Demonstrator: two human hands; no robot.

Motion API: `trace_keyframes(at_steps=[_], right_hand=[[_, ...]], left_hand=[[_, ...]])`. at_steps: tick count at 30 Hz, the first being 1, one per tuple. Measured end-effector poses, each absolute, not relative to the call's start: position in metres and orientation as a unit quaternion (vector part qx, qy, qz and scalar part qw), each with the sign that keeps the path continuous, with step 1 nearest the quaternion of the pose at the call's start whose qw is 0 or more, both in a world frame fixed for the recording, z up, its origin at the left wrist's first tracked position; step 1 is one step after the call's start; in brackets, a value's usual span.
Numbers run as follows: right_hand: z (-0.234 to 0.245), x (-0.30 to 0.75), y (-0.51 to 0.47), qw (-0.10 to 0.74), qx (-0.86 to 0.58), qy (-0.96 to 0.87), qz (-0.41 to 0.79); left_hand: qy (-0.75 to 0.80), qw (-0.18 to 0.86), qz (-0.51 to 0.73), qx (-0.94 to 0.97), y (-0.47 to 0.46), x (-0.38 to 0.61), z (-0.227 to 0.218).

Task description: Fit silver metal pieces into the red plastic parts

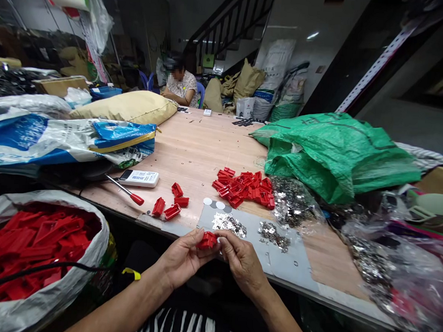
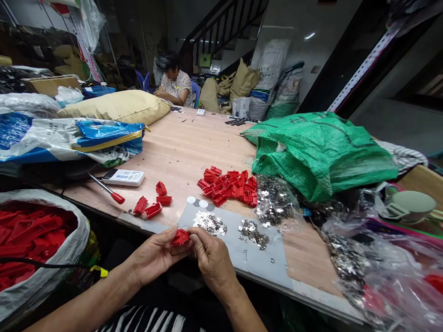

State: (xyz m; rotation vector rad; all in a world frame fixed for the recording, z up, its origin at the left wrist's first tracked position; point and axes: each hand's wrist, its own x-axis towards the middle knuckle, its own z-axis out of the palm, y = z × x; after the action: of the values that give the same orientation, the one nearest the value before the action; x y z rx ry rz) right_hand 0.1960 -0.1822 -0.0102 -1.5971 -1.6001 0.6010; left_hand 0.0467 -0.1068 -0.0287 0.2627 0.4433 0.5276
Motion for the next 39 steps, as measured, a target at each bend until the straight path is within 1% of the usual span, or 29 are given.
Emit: trace_keyframes(at_steps=[4, 7, 11, 17, 23, 27, 35, 39], right_hand=[[-0.006, 0.196, -0.186, 0.328, -0.635, -0.661, 0.226], [-0.009, 0.194, -0.186, 0.309, -0.649, -0.671, 0.185], [-0.012, 0.193, -0.183, 0.331, -0.65, -0.667, 0.153], [-0.007, 0.191, -0.181, 0.354, -0.64, -0.652, 0.2], [-0.009, 0.192, -0.176, 0.427, -0.623, -0.609, 0.244], [-0.009, 0.19, -0.175, 0.413, -0.627, -0.604, 0.267], [-0.018, 0.185, -0.173, 0.374, -0.654, -0.619, 0.223], [-0.017, 0.19, -0.171, 0.392, -0.616, -0.619, 0.29]], left_hand=[[0.233, 0.932, 0.261, 0.1, -0.105, 0.048, -0.027], [0.237, 0.931, 0.264, 0.086, -0.105, 0.048, -0.022], [0.242, 0.924, 0.282, 0.085, -0.106, 0.048, -0.017], [0.258, 0.914, 0.297, 0.097, -0.108, 0.047, -0.02], [0.245, 0.92, 0.288, 0.1, -0.112, 0.049, -0.022], [0.274, 0.912, 0.294, 0.084, -0.109, 0.049, -0.021], [0.3, 0.896, 0.313, 0.095, -0.114, 0.049, -0.025], [0.314, 0.89, 0.312, 0.107, -0.116, 0.047, -0.033]])
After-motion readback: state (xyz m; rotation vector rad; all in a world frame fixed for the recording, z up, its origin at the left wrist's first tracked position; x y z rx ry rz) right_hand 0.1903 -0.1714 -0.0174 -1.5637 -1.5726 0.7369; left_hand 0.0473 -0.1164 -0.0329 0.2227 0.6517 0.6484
